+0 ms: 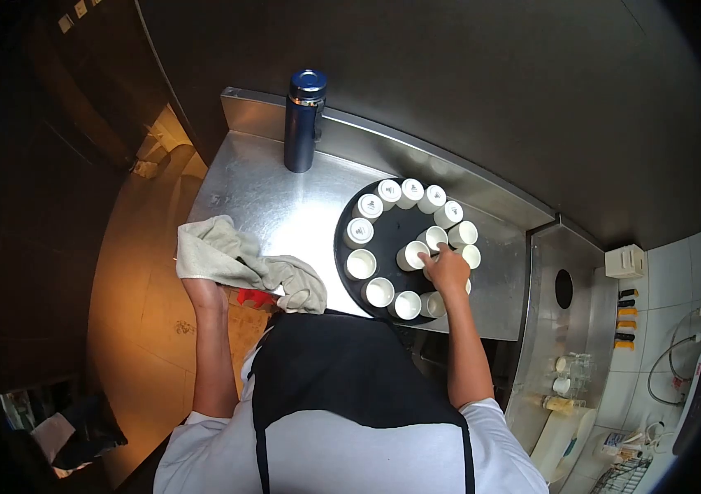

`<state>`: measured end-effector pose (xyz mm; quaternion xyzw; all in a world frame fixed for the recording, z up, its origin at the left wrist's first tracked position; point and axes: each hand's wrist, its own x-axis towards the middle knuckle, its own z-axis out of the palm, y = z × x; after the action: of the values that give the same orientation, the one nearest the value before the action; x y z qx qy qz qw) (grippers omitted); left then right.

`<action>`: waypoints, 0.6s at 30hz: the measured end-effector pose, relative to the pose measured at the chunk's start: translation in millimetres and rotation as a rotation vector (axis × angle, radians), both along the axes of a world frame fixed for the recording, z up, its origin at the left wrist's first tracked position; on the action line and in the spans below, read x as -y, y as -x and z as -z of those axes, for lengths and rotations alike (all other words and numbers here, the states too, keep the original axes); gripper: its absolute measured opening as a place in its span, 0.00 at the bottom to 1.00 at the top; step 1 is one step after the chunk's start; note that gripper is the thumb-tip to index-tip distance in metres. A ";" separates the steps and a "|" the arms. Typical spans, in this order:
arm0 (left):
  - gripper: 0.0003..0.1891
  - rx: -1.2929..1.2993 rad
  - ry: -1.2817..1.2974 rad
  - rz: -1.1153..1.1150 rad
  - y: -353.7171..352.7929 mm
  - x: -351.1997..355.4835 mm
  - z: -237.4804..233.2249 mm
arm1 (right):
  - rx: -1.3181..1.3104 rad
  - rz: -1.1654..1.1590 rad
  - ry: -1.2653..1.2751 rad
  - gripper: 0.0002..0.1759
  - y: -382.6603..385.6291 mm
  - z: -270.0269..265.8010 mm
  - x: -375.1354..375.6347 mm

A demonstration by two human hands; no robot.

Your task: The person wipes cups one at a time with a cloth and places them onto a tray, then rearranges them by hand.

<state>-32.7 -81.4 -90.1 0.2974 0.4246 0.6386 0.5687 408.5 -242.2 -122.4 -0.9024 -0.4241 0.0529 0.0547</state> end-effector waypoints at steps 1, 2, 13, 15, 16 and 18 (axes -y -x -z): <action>0.22 0.011 0.002 0.003 -2.2 1.7 -1.6 | -0.030 -0.002 0.033 0.29 3.5 1.0 -3.3; 0.22 0.027 0.014 0.015 -4.5 4.0 -4.5 | -0.042 -0.008 0.017 0.27 0.9 10.6 -2.7; 0.23 0.000 -0.012 0.018 -1.8 13.1 -4.6 | -0.081 -0.185 -0.105 0.18 2.3 26.2 -8.8; 0.23 -0.006 0.012 0.002 -2.3 13.0 -4.1 | -0.073 -0.208 -0.130 0.19 -0.1 27.8 -11.2; 0.23 -0.010 0.025 -0.005 -2.8 13.7 -4.2 | -0.066 -0.216 -0.131 0.19 -0.9 28.1 -12.9; 0.24 -0.004 0.022 0.021 -2.0 15.5 -3.2 | -0.062 -0.234 -0.109 0.21 -1.9 26.9 -13.8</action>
<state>-30.6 -97.0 -86.9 0.2968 0.4296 0.6273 0.5779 410.4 -228.4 -149.3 -0.8404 -0.5268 0.0637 0.1101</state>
